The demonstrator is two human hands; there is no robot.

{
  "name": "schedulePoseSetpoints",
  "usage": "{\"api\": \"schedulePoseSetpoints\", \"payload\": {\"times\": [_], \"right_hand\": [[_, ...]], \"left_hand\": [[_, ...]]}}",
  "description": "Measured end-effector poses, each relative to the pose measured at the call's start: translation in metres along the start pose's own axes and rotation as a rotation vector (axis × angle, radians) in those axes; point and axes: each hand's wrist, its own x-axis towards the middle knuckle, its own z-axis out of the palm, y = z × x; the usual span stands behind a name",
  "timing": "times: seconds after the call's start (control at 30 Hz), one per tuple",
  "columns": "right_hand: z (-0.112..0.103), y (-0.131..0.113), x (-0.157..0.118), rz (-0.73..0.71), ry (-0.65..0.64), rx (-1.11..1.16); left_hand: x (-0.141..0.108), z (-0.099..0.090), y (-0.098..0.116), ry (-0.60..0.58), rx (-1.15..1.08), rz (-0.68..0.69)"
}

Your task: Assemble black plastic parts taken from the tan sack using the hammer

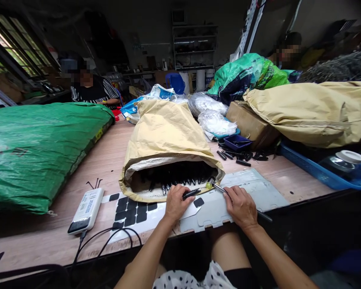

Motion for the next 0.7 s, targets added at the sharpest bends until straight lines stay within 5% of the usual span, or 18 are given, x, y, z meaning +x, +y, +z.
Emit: {"api": "schedulePoseSetpoints", "payload": {"times": [0.33, 0.7], "right_hand": [[-0.027, -0.049, -0.001, 0.015, 0.015, 0.508], [-0.029, -0.072, -0.009, 0.033, -0.093, 0.524]], "left_hand": [[-0.002, 0.000, 0.000, 0.032, -0.068, 0.000], [-0.002, 0.003, -0.001, 0.029, -0.052, -0.014]]}}
